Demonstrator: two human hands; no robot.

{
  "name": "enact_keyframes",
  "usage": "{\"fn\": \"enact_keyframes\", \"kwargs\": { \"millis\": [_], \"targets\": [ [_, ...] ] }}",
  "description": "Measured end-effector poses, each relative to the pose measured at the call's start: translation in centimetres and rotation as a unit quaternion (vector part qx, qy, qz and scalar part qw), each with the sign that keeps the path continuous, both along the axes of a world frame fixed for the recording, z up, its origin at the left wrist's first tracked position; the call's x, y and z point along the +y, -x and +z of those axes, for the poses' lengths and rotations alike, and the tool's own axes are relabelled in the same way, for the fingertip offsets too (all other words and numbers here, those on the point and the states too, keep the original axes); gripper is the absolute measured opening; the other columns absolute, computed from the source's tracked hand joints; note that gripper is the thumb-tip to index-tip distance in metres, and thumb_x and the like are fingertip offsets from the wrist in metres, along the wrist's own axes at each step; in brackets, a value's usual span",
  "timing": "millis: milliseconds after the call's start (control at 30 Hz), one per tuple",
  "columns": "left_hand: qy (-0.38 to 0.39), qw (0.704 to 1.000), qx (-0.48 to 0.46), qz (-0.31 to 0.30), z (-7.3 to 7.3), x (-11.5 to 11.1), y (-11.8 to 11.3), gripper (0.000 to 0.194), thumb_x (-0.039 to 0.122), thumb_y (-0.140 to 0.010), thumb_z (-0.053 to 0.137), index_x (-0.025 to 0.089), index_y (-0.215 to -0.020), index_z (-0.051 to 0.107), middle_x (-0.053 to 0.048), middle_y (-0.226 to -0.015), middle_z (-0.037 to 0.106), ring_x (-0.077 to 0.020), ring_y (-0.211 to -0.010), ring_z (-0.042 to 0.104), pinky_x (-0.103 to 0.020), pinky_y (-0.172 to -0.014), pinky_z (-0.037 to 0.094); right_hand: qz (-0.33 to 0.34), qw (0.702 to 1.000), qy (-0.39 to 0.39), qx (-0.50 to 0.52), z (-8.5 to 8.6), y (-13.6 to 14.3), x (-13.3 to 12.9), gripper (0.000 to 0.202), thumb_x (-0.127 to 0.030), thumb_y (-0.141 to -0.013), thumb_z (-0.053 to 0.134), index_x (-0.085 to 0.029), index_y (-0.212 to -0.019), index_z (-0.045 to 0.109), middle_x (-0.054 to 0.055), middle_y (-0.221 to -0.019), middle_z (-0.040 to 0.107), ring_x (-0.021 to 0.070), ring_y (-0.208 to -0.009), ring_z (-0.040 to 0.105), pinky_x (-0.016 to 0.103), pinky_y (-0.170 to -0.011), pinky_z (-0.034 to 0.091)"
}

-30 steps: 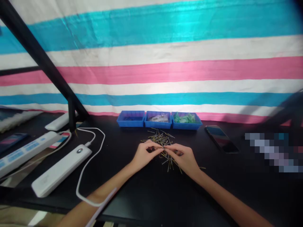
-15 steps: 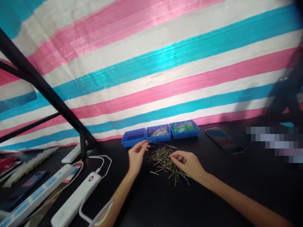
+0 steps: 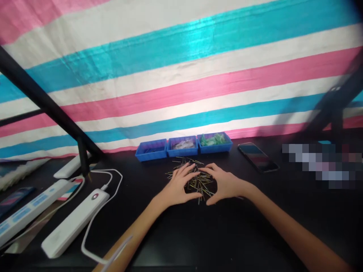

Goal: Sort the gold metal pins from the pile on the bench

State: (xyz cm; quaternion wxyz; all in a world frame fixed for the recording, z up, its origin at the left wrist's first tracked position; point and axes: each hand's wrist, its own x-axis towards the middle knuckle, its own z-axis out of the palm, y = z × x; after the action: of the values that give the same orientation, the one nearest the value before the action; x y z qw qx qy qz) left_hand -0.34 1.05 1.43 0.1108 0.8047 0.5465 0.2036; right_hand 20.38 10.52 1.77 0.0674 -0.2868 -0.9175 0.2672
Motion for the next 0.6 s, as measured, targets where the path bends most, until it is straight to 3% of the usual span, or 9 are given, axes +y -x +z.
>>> {"fn": "enact_keyframes", "kwargs": {
  "millis": [100, 233, 400, 600],
  "targets": [
    [0.017, 1.0, 0.008, -0.017, -1.0, -0.6, -0.7, 0.066, 0.052, -0.075, 0.059, 0.028, -0.133, 0.038, -0.007, -0.144, 0.03, -0.0295, -0.135, 0.019, -0.052, -0.106, 0.018, 0.004, 1.0, -0.001, -0.024, -0.3, -0.3, 0.3, 0.103, -0.058, -0.046, 0.074, -0.026, -0.135, 0.033, 0.009, -0.124, 0.041, 0.028, -0.1, 0.054, 0.036, -0.078, 0.046],
    [-0.006, 1.0, 0.006, 0.003, -1.8, -0.7, -0.8, 0.045, 0.04, -0.088, 0.045, 0.028, -0.131, 0.039, -0.006, -0.143, 0.034, -0.0242, -0.134, 0.02, -0.047, -0.105, 0.022, -0.027, 0.999, -0.026, 0.01, -0.7, 0.7, 0.0, 0.069, -0.052, -0.065, 0.067, -0.029, -0.126, 0.046, 0.005, -0.112, 0.053, 0.0228, -0.092, 0.059, 0.032, -0.075, 0.045],
    [-0.037, 0.999, 0.003, 0.039, -2.2, -0.3, -0.3, 0.037, 0.03, -0.09, 0.042, 0.026, -0.126, 0.043, -0.006, -0.138, 0.041, -0.0217, -0.131, 0.028, -0.042, -0.104, 0.026, -0.078, 0.992, -0.073, 0.069, -2.0, 2.3, -0.5, 0.031, -0.043, -0.079, 0.058, -0.031, -0.108, 0.06, 0.0, -0.101, 0.062, 0.0147, -0.073, 0.06, 0.024, -0.058, 0.04],
    [-0.083, 0.993, 0.026, 0.08, -2.4, 0.6, 1.4, 0.027, 0.031, -0.088, 0.046, 0.024, -0.113, 0.054, -0.007, -0.126, 0.052, -0.024, -0.125, 0.037, -0.041, -0.099, 0.028, -0.163, 0.973, -0.085, 0.139, -2.8, 2.8, -0.8, 0.022, -0.037, -0.077, 0.062, -0.028, -0.096, 0.066, -0.002, -0.084, 0.067, 0.0107, -0.055, 0.054, 0.022, -0.05, 0.036]
  ]
}}
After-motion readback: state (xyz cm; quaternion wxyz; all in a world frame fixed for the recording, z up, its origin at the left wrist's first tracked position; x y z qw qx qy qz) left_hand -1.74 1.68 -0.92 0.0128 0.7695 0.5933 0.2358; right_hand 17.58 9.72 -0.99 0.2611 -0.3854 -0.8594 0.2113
